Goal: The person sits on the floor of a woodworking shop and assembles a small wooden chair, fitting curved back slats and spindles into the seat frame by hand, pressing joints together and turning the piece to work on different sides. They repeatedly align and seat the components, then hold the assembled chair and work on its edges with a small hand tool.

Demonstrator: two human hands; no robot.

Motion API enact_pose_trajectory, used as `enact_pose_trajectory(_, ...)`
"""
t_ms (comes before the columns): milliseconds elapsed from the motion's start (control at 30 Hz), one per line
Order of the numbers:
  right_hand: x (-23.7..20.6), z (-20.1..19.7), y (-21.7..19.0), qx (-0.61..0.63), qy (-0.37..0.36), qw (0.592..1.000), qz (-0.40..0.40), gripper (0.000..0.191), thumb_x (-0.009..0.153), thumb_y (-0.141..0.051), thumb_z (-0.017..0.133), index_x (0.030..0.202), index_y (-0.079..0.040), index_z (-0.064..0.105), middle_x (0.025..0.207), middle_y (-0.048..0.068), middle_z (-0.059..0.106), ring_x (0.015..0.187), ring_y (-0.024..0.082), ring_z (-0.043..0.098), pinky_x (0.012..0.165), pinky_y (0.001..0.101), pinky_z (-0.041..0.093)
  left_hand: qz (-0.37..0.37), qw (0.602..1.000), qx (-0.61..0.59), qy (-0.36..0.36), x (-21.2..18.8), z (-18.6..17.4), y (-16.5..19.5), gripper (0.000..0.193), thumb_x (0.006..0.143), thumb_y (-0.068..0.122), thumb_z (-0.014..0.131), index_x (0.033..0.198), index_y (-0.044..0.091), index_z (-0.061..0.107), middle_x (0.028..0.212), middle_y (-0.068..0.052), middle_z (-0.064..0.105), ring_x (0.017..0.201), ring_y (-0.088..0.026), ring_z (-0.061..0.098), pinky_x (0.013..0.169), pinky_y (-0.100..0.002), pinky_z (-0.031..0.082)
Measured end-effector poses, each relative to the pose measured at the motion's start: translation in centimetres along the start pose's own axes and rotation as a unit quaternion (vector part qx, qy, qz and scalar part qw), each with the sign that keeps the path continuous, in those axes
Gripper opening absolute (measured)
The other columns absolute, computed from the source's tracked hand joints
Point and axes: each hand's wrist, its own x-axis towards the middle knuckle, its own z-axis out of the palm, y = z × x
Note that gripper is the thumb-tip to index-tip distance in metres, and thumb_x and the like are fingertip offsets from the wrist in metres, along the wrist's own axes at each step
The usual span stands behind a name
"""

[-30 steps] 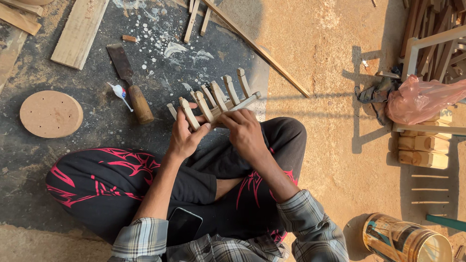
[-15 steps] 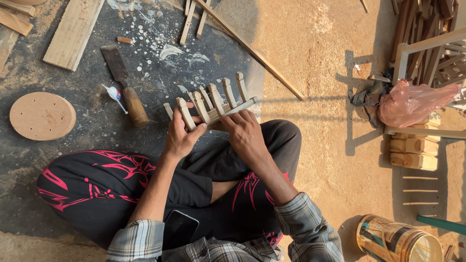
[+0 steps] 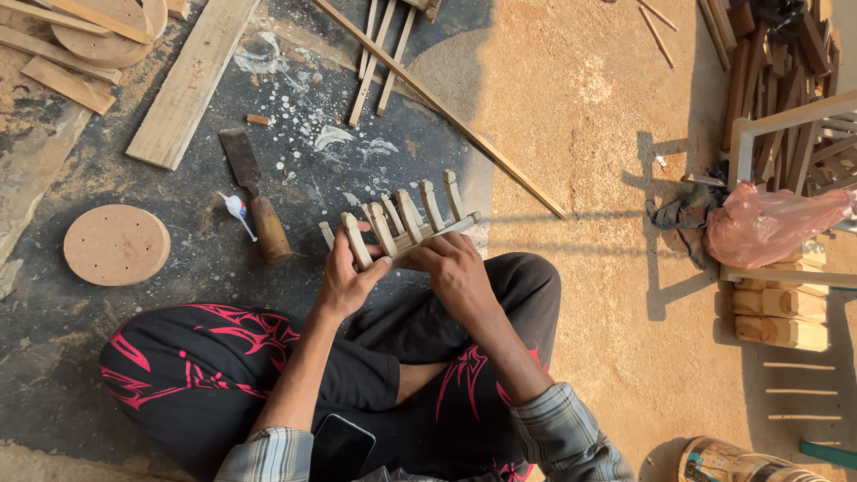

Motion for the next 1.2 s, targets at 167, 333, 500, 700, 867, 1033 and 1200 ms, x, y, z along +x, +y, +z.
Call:
enact_pose_trajectory(167,0.4,-0.2,-0.3,0.033,-0.006,0.998,0.051,0.035,0.074,0.005,0.065,0.103,-0.012,0.077,0.107,0.001,0.074,0.104,0.025,0.065,0.094,0.0371,0.052,0.037,0.999,0.022,-0.011,-0.3,-0.1,0.2,0.062,0.091,0.006,0.072,0.140,0.002,0.035,0.109,-0.021,0.076,0.098,-0.019,0.074,0.084,-0.031,0.060)
enact_pose_trajectory(333,0.3,0.1,-1.2,0.052,-0.003,0.999,-0.002,0.037,0.071,0.004,0.066,0.105,-0.009,0.076,0.104,0.005,0.073,0.100,0.027,0.064,0.092,0.0399,0.052,0.012,0.999,-0.046,-0.007,-0.4,0.1,0.4,0.062,0.089,0.004,0.070,0.140,0.002,0.034,0.108,-0.021,0.075,0.093,-0.017,0.073,0.079,-0.031,0.060)
enact_pose_trajectory(500,0.1,0.5,-1.3,-0.003,0.047,0.998,0.049,0.034,0.073,0.005,0.066,0.103,-0.008,0.075,0.108,0.006,0.073,0.102,0.028,0.065,0.092,0.0391,0.053,0.000,1.000,-0.024,0.004,-0.2,0.4,0.6,0.061,0.089,0.005,0.070,0.139,0.003,0.035,0.104,-0.021,0.077,0.089,-0.017,0.074,0.076,-0.030,0.060)
enact_pose_trajectory(700,0.8,0.6,-1.5,0.030,0.035,0.991,0.129,0.022,0.079,-0.007,0.074,0.101,-0.010,0.076,0.105,0.004,0.074,0.098,0.027,0.066,0.087,0.0396,0.054,0.005,1.000,-0.014,0.006,-0.5,-0.1,0.3,0.063,0.087,0.010,0.073,0.138,0.003,0.036,0.104,-0.019,0.076,0.089,-0.017,0.073,0.075,-0.032,0.060)
enact_pose_trajectory(867,1.6,2.0,-4.0,0.126,0.049,0.991,-0.007,0.041,0.072,0.013,0.058,0.100,-0.011,0.077,0.104,0.007,0.075,0.102,0.031,0.068,0.089,0.0418,0.056,-0.002,0.995,0.062,0.078,-0.1,-1.5,-0.3,0.059,0.082,0.020,0.078,0.132,0.006,0.048,0.098,-0.011,0.076,0.085,-0.018,0.073,0.074,-0.034,0.059)
enact_pose_trajectory(1033,1.5,3.3,-4.8,0.043,0.091,0.994,0.044,0.032,0.079,0.008,0.063,0.102,-0.008,0.078,0.103,0.012,0.075,0.098,0.035,0.067,0.089,0.0445,0.055,0.038,0.986,0.119,0.113,-0.9,-0.4,-0.4,0.063,0.088,0.033,0.074,0.138,0.004,0.048,0.107,-0.015,0.068,0.098,-0.024,0.066,0.085,-0.037,0.053)
enact_pose_trajectory(1200,0.5,3.3,-2.9,0.068,0.106,0.990,-0.070,0.034,0.077,0.008,0.060,0.100,-0.010,0.077,0.101,0.009,0.075,0.098,0.034,0.067,0.093,0.0440,0.054,0.082,0.983,0.080,0.142,-1.9,0.2,-0.7,0.045,0.110,0.041,0.053,0.134,0.003,0.052,0.107,-0.013,0.067,0.098,-0.021,0.066,0.086,-0.037,0.054)
